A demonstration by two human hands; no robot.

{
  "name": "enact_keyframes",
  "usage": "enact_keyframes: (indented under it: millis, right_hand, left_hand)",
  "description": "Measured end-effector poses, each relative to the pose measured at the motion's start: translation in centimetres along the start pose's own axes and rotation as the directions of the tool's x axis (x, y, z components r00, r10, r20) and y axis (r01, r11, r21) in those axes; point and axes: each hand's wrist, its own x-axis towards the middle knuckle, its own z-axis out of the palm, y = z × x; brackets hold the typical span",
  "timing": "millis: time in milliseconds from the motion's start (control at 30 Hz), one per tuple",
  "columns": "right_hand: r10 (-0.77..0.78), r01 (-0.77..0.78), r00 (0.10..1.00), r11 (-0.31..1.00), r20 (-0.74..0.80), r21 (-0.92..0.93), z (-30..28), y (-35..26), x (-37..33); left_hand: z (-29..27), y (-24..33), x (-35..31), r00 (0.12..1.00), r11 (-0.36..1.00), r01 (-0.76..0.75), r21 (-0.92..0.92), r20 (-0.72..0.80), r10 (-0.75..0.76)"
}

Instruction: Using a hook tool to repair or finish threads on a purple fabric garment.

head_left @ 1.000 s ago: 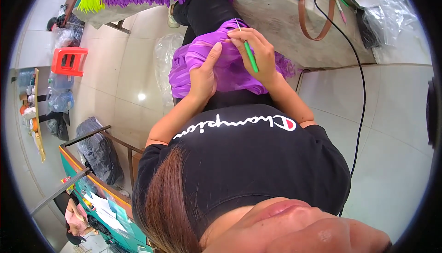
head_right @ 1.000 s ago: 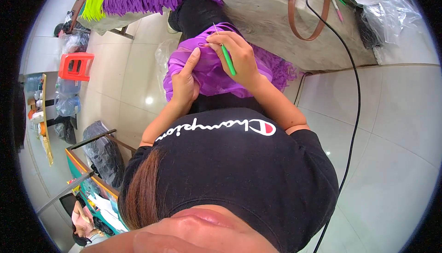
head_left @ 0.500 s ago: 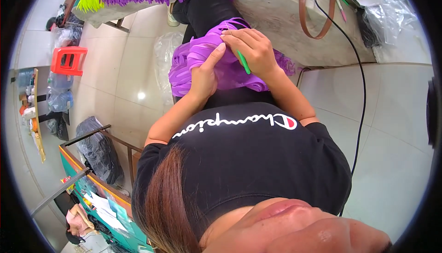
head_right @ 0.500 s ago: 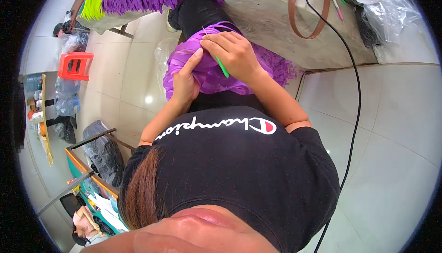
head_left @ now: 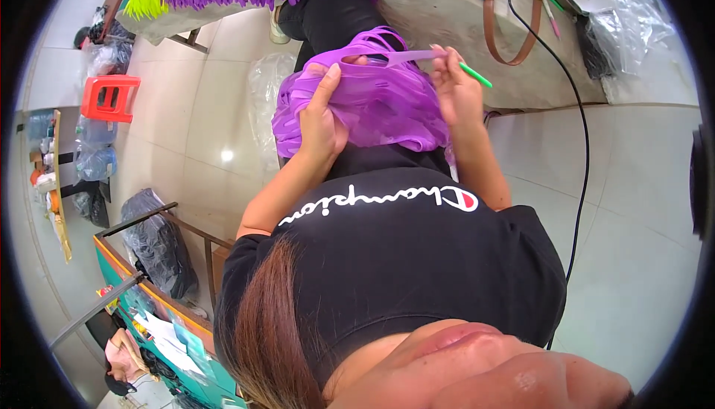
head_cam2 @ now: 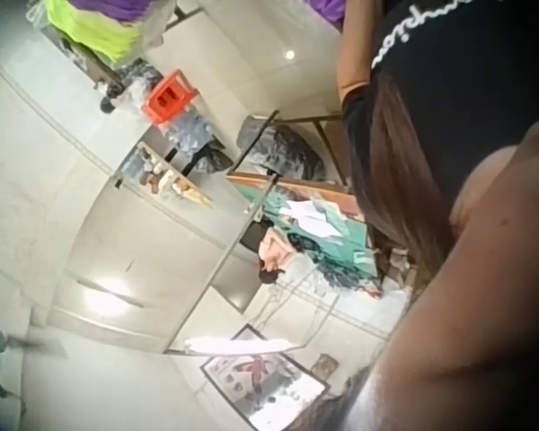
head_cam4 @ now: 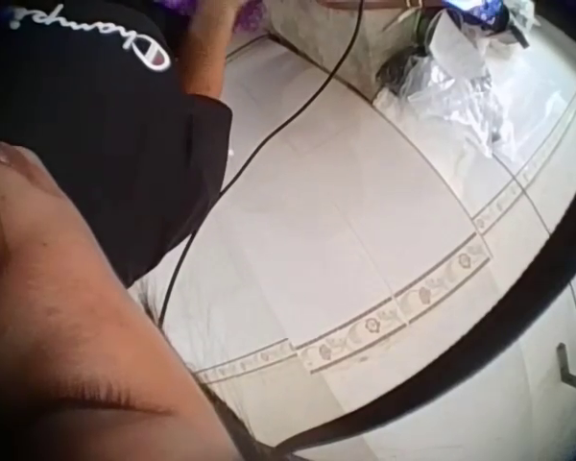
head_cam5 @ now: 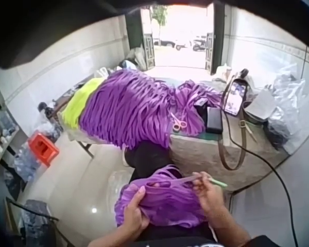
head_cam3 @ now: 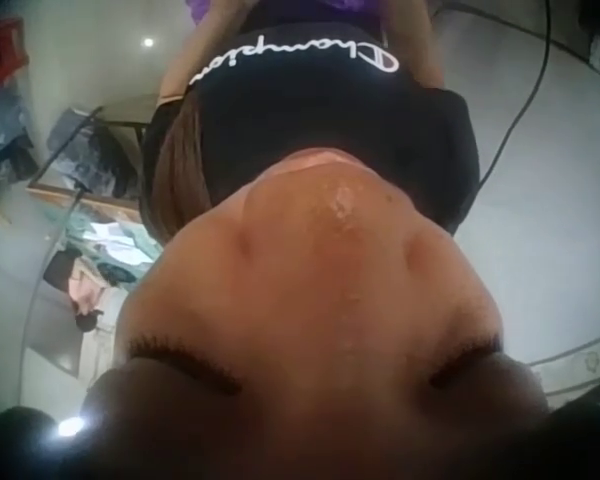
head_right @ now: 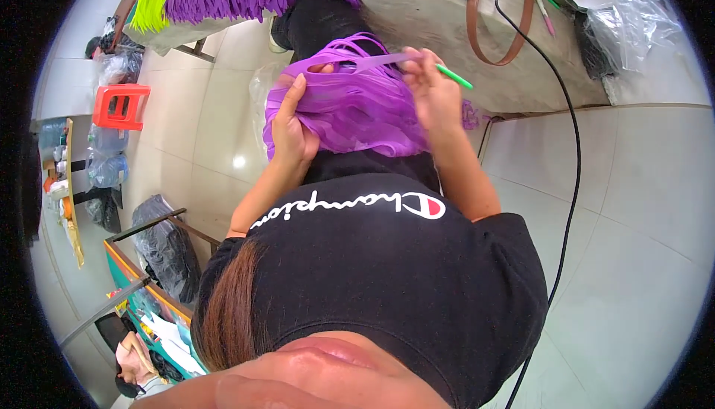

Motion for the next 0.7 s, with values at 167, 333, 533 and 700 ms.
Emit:
enact_keyframes:
  millis: [167, 333, 533, 700]
  right_hand:
    - [0.084, 0.076, 0.813, 0.966, -0.576, 0.247, -16.6, -3.9, 3.3]
    - [-0.143, 0.304, 0.617, 0.950, -0.774, 0.066, -32.8, -6.0, 4.3]
    - [-0.314, -0.130, 0.713, 0.820, -0.627, -0.558, -34.6, -3.8, 2.7]
    - [-0.537, -0.120, 0.837, 0.003, -0.103, -0.993, -22.2, -3.1, 2.7]
  left_hand:
    - [-0.9, 0.2, 0.3, 0.997, 0.998, -0.011, -0.054, -0.079, 0.007]
    - [-1.4, 0.8, 0.3, 0.993, 0.992, -0.094, -0.085, -0.078, 0.087]
    - [-1.5, 1.4, 0.9, 0.982, 0.989, -0.146, -0.017, -0.122, 0.143]
    - [-1.2, 1.1, 0.6, 0.978, 0.985, -0.146, 0.091, -0.138, 0.157]
